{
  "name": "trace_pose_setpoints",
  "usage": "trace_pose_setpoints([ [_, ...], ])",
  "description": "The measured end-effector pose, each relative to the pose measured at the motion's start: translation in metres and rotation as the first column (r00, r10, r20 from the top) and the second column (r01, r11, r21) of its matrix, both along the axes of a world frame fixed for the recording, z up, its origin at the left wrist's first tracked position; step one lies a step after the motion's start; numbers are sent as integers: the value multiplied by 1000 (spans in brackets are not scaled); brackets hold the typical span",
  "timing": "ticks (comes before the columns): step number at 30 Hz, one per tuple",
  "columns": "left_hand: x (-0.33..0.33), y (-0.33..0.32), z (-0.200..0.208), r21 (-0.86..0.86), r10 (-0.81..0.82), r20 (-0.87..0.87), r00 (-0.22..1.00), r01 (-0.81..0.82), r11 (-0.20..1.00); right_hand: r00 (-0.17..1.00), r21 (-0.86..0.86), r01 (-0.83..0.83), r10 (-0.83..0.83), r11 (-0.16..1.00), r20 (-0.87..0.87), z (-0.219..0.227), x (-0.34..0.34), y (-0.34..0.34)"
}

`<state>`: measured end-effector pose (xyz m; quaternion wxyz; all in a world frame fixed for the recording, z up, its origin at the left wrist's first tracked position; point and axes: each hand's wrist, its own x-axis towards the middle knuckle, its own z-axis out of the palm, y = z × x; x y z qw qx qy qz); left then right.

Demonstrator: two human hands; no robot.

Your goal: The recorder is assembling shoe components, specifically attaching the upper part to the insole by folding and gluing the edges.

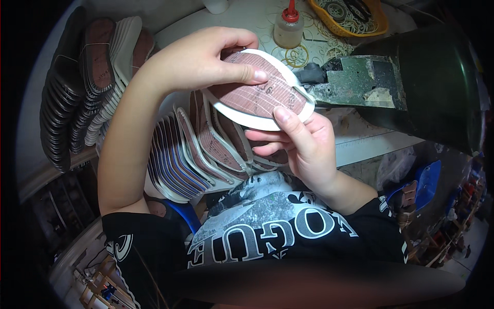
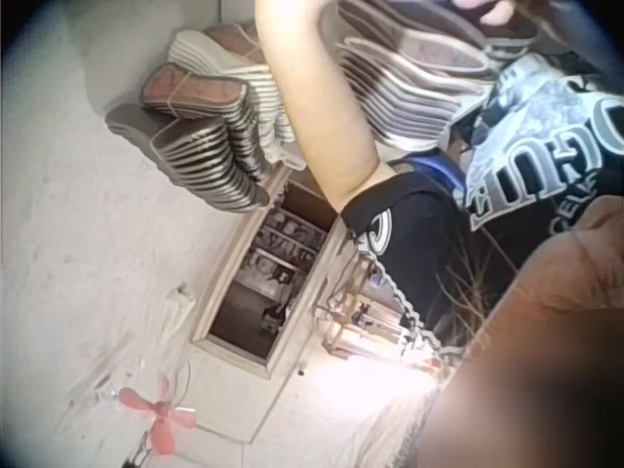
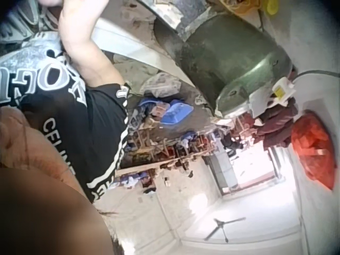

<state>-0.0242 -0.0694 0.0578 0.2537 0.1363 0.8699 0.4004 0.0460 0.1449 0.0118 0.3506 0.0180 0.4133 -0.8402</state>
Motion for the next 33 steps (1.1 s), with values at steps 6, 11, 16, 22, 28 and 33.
trace_pose_setpoints([
  [6,20,3,3,-86,117,64,991,-111,990,997,29,-45,47,999,-53,-3,-7,7],
  [11,39,6,-1,-62,237,57,970,-233,970,999,-46,-42,42,998,9,-3,-11,9],
  [16,55,13,-6,-70,403,63,913,-399,914,998,-47,-65,65,997,-4,-5,-15,13],
  [22,73,38,-4,-44,491,207,846,-493,869,980,77,-102,113,992,-161,-8,-21,31],
  [28,86,57,-6,99,553,327,766,-610,786,900,343,-236,338,909,-276,-7,5,41],
  [33,86,60,3,30,482,427,765,-545,838,904,256,-104,199,961,-378,-22,4,46],
])
